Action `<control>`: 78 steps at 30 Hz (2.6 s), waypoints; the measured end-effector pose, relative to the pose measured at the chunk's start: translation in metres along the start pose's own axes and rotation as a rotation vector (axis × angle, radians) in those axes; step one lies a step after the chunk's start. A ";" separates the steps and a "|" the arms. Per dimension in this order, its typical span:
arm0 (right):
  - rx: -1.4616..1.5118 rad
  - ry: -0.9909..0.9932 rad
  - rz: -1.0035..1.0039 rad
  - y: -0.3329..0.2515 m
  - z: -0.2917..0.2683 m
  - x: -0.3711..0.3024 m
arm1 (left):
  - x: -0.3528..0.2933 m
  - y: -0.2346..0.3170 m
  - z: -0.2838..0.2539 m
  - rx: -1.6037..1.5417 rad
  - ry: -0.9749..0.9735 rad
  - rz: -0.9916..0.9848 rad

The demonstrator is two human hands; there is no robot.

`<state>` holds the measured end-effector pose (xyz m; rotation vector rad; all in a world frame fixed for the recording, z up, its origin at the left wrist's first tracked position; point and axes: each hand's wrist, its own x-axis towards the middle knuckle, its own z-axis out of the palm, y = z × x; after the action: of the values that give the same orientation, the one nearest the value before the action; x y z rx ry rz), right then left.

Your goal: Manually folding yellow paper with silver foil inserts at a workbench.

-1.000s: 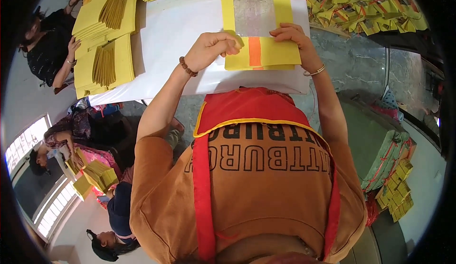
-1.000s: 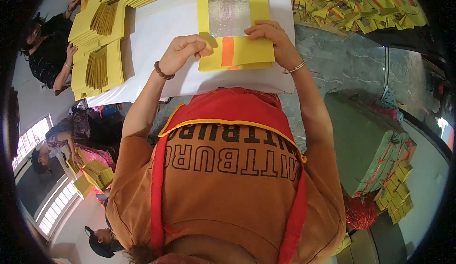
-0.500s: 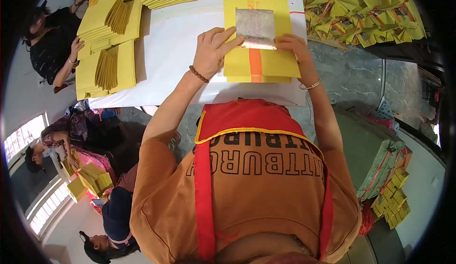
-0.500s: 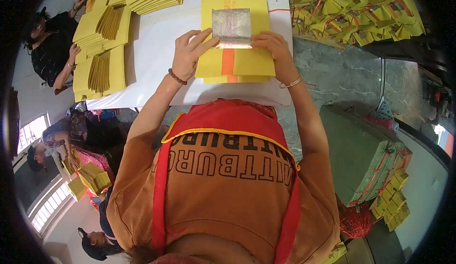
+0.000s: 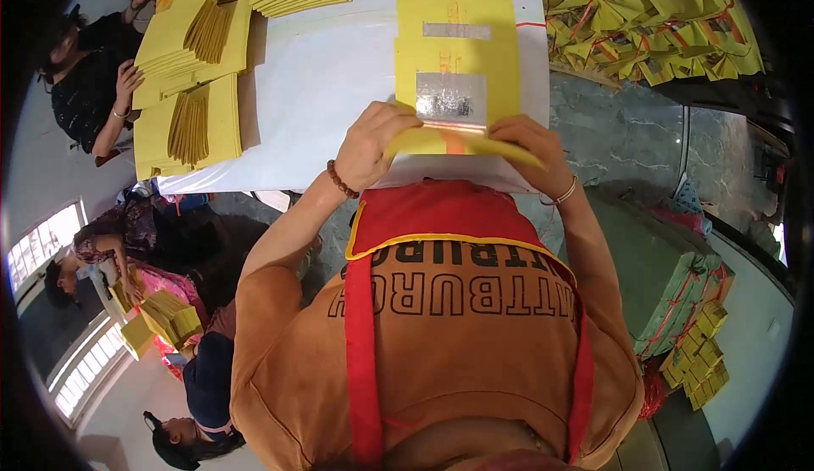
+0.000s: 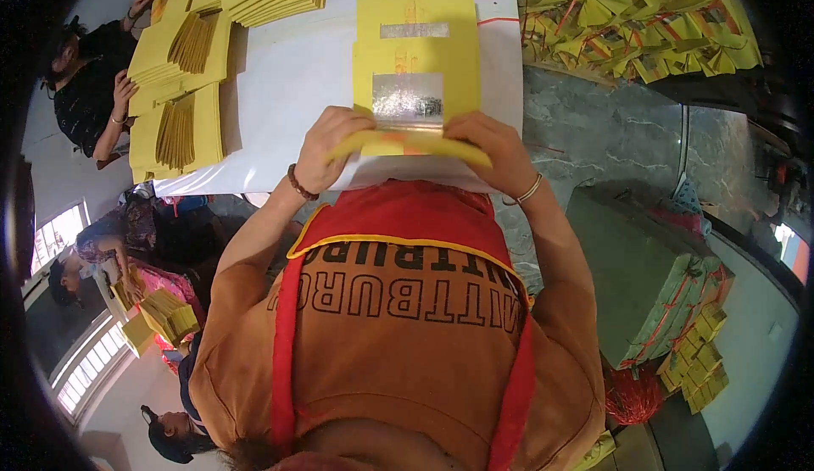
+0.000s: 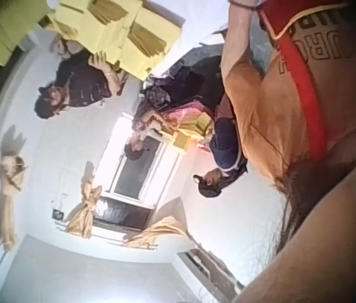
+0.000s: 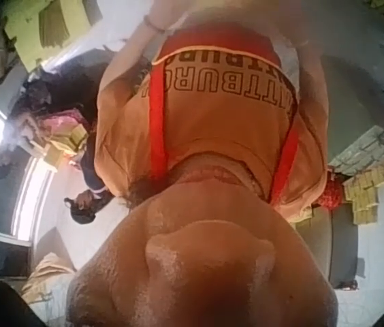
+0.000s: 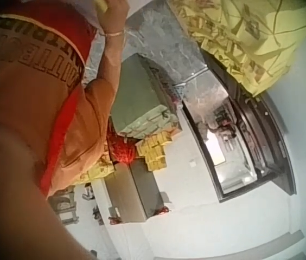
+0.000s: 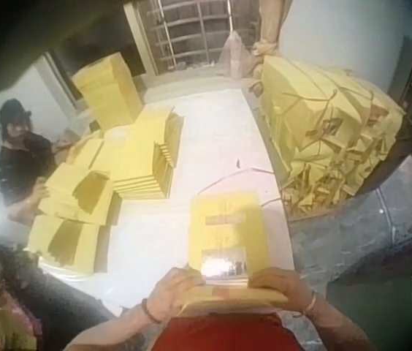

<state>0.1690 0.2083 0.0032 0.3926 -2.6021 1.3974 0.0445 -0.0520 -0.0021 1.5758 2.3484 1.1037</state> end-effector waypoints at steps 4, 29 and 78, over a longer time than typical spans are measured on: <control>0.190 0.112 0.427 -0.008 0.001 0.016 | 0.008 0.002 0.005 -0.250 0.064 -0.498; 0.090 0.373 0.543 0.005 0.023 0.042 | 0.040 0.006 0.011 -1.025 0.317 -1.033; -0.663 0.111 0.176 0.002 0.062 0.063 | 0.064 -0.018 0.005 -1.120 0.191 -0.568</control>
<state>0.1074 0.1476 -0.0162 -0.0096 -2.8464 0.4970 0.0038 0.0008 0.0016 0.3963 1.4935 1.8952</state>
